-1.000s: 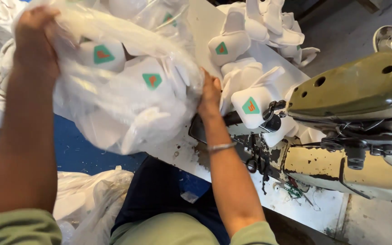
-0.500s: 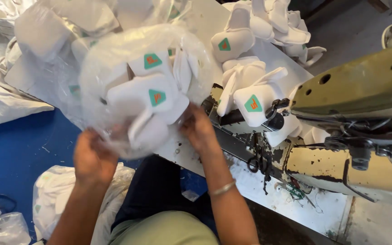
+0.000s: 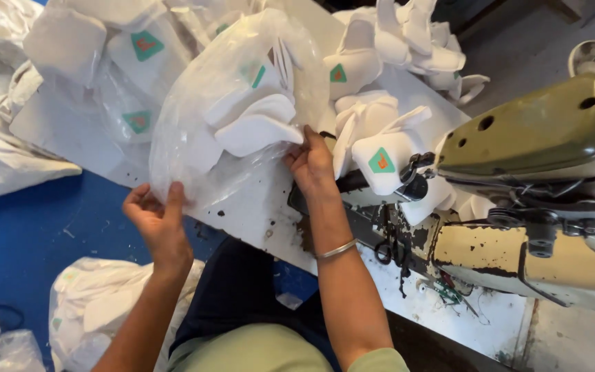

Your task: The person repeatedly picks up white fabric pieces with green labels from a plastic bag and sews them using a sewing machine. They guide each piece under the needle, operate the machine, and then place the finished piece on a pile to the right.

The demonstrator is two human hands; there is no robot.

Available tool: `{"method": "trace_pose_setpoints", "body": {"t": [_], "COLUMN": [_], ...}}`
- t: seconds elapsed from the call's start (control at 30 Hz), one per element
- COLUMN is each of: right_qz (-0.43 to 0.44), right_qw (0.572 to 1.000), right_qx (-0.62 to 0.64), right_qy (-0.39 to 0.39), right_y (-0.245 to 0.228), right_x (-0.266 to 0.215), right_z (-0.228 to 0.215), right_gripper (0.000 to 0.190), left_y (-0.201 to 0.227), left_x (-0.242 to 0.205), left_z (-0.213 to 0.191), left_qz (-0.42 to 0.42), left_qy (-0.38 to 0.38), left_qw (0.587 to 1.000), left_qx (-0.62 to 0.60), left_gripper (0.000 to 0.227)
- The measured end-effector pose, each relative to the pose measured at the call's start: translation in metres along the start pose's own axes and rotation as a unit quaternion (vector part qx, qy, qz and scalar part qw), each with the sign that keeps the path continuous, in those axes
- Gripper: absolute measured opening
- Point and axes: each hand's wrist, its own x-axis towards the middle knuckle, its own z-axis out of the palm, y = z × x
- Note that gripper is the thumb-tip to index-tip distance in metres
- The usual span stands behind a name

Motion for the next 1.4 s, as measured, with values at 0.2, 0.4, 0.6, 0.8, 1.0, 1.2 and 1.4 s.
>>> {"method": "trace_pose_setpoints", "body": {"t": [0.2, 0.4, 0.6, 0.8, 1.0, 1.2, 1.4], "right_qz": [-0.154, -0.266, -0.239, -0.52, -0.27, -0.096, -0.116], "right_qw": [0.967, 0.882, 0.672, 0.488, 0.857, 0.965, 0.983], "right_qx": [-0.203, -0.385, -0.68, -0.666, -0.436, -0.231, -0.142], "right_qy": [-0.027, 0.051, 0.169, 0.219, -0.042, -0.081, -0.024], "right_y": [0.025, 0.025, -0.013, -0.031, -0.013, 0.001, -0.004], "right_x": [-0.03, -0.087, -0.112, 0.025, -0.123, -0.227, -0.261], "right_z": [0.002, -0.022, 0.009, -0.042, -0.03, -0.077, -0.103], "right_gripper": [0.048, 0.045, 0.043, 0.058, 0.043, 0.043, 0.041], "left_y": [0.023, 0.042, 0.013, 0.032, 0.033, 0.024, 0.025], "left_x": [-0.03, 0.012, 0.023, -0.028, -0.068, -0.096, -0.112], "left_z": [0.03, 0.104, 0.104, 0.082, 0.07, 0.069, 0.067], "left_qz": [0.417, 0.45, 0.33, 0.308, 0.281, 0.109, -0.368], "left_qy": [-0.099, -0.215, -0.204, -0.194, -0.234, -0.361, -0.422], "left_qw": [0.841, 0.71, 0.754, 0.866, 0.927, 0.924, 0.812], "left_qx": [0.329, 0.496, 0.531, 0.342, 0.087, 0.062, -0.162], "left_gripper": [0.055, 0.074, 0.056, 0.046, 0.045, 0.04, 0.05]}}
